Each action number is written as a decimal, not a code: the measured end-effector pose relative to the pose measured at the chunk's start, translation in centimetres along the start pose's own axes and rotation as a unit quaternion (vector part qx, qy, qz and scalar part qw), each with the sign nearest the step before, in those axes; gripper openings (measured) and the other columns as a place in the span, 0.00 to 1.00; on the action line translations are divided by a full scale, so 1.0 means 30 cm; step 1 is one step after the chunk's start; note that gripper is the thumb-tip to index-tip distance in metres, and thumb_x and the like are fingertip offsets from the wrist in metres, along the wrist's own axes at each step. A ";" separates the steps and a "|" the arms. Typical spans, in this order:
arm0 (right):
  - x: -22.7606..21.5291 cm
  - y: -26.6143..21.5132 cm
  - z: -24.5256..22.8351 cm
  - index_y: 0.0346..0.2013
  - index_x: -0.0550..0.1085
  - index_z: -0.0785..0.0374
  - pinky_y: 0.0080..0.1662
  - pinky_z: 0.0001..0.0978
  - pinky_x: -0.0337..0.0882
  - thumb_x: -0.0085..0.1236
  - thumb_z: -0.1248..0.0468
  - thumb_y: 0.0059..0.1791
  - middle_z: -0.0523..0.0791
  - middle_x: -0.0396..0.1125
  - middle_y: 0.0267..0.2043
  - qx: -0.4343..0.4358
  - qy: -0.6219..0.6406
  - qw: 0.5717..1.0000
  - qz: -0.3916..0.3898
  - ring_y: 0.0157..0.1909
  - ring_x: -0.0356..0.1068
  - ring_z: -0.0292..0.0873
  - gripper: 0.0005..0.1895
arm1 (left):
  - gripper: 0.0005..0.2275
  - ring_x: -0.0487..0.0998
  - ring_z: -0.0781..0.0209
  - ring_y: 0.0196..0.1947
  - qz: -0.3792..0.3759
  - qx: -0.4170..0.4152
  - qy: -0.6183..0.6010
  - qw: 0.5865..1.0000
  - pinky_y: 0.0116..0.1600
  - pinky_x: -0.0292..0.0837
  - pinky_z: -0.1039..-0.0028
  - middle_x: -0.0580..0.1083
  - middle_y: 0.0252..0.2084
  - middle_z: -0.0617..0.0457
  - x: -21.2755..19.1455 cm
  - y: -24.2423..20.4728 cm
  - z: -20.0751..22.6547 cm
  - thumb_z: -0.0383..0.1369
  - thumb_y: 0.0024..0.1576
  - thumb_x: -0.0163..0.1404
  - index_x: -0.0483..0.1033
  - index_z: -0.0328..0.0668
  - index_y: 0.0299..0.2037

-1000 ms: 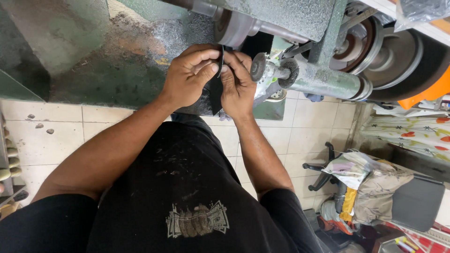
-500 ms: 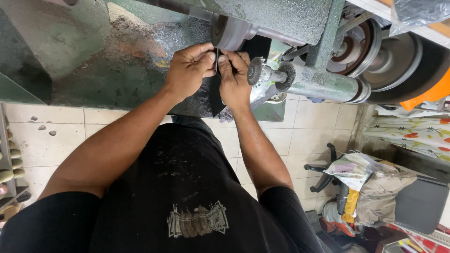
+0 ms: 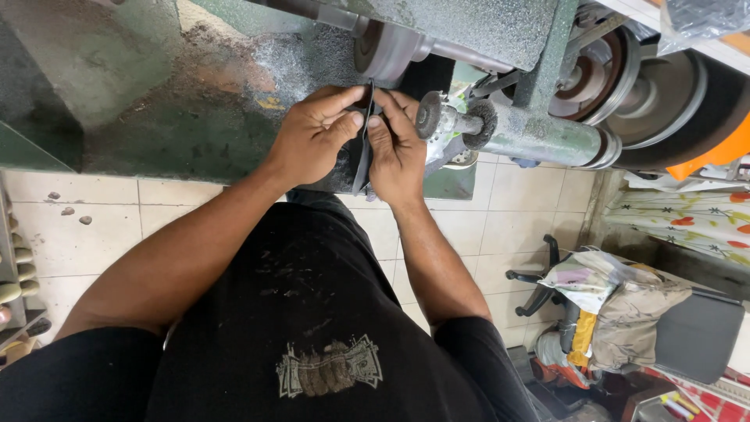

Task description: Grinding the edges of a shoe sole component using a sanding machine

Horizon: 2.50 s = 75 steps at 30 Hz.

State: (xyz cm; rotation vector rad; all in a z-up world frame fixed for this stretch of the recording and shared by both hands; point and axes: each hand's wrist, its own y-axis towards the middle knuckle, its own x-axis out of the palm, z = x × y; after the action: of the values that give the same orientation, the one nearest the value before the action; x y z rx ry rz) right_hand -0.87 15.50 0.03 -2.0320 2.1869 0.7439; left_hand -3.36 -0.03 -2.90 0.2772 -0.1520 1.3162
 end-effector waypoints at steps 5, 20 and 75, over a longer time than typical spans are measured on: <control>0.024 0.001 0.071 0.60 0.74 0.61 0.36 0.36 0.78 0.50 0.62 0.60 0.55 0.67 0.47 0.090 0.027 0.995 -0.009 0.43 0.70 0.50 0.15 | 0.15 0.82 0.40 0.41 -0.002 -0.038 0.042 0.998 0.42 0.84 0.55 0.73 0.44 0.30 -0.002 0.011 0.009 0.28 0.68 0.49 0.70 0.27 0.61; 0.043 -0.011 0.013 0.60 0.74 0.55 0.32 0.24 0.68 0.50 0.58 0.59 0.41 0.72 0.42 0.195 0.137 0.971 -0.005 0.32 0.64 0.32 0.16 | 0.19 0.79 0.66 0.32 0.003 -0.121 0.098 0.988 0.36 0.83 0.79 0.76 0.38 0.53 -0.009 0.028 0.033 0.38 0.65 0.49 0.71 0.38 0.63; 0.107 0.002 0.001 0.48 0.80 0.61 0.49 0.31 0.74 0.49 0.63 0.58 0.45 0.71 0.42 0.139 0.118 0.974 0.135 0.45 0.68 0.34 0.12 | 0.11 0.79 0.62 0.40 0.142 -0.077 -0.065 0.985 0.40 0.83 0.72 0.77 0.39 0.44 0.101 0.026 -0.060 0.28 0.64 0.55 0.77 0.34 0.55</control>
State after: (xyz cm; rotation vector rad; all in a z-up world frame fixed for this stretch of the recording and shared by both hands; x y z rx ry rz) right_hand -1.35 12.56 -1.16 -1.7848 2.5610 0.1972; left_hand -3.46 3.48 -3.74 0.2150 -0.4141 1.5592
